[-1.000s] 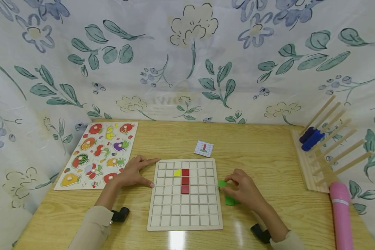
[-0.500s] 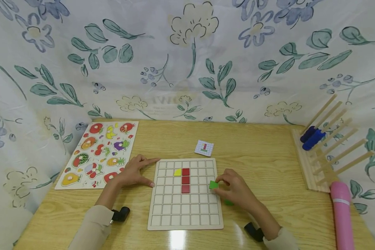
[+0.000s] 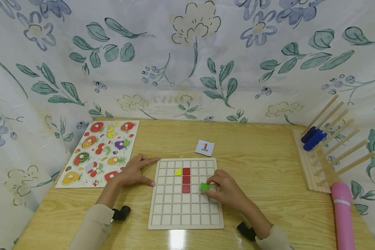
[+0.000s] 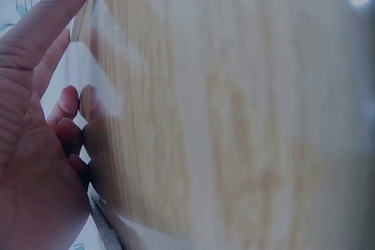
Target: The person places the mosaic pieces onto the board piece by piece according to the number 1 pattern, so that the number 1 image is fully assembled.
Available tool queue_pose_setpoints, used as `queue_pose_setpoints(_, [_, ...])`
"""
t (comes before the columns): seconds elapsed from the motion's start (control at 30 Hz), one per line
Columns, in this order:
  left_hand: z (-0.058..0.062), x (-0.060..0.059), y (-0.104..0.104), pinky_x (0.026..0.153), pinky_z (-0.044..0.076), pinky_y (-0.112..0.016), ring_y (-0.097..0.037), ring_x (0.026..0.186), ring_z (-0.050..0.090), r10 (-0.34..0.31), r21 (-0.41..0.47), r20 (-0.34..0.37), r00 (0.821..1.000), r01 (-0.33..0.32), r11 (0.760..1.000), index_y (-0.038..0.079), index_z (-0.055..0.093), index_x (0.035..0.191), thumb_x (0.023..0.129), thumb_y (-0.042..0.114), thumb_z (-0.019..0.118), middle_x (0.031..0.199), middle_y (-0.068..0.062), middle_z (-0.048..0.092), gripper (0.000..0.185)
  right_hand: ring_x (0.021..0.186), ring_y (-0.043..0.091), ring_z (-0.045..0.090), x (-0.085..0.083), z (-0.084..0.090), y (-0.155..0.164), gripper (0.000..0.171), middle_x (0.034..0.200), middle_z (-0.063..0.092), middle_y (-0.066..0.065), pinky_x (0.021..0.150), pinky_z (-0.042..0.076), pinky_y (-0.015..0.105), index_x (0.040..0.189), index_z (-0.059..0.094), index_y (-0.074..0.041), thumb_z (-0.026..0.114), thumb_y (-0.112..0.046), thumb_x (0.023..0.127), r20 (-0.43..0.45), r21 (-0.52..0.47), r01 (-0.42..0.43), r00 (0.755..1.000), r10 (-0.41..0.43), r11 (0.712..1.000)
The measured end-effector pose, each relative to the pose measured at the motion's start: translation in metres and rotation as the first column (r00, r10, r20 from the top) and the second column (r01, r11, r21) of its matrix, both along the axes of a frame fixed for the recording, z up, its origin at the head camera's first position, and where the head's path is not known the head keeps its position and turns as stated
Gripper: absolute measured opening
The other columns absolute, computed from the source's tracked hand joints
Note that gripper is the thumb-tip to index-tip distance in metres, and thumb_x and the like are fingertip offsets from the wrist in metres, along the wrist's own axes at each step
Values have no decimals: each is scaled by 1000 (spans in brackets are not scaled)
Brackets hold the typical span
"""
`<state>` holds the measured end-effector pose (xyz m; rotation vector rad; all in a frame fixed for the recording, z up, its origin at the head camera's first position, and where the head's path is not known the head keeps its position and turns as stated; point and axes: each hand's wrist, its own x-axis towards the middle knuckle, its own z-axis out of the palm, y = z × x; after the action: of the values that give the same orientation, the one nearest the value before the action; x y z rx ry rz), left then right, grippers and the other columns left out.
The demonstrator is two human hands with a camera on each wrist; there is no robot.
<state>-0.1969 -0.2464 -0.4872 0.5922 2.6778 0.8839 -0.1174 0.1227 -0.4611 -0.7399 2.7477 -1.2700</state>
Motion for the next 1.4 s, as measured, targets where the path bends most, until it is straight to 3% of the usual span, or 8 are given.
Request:
queue_pose_setpoints(0.47, [1,0,1,75,26,-38,-20,88,30,1,9,7,1000,-1,1000,28,52,146,63,47,91,96,-5,35,93,78,7,41,1,5,-27,17,80,47,4,65,38,18,91,73,-6,83,-15,81,-11,-4,-90,996,89,996])
queue_pose_setpoints(0.9, [0,-1,1,75,25,-38,-20,87,29,-2,-5,-3,1000,2,1000,28,52,146,63,48,90,96,-5,35,93,78,6,38,4,5,-48,17,80,51,5,66,35,18,91,75,-9,84,-16,79,-27,-25,-114,993,114,993])
queue_pose_setpoints(1.4, [2,0,1,75,25,-38,-20,88,29,7,-6,8,1000,-7,1000,28,52,146,64,49,90,97,-5,35,93,81,8,44,-1,4,-67,19,85,55,3,68,40,18,90,73,-8,83,-20,81,-35,46,-161,986,163,986])
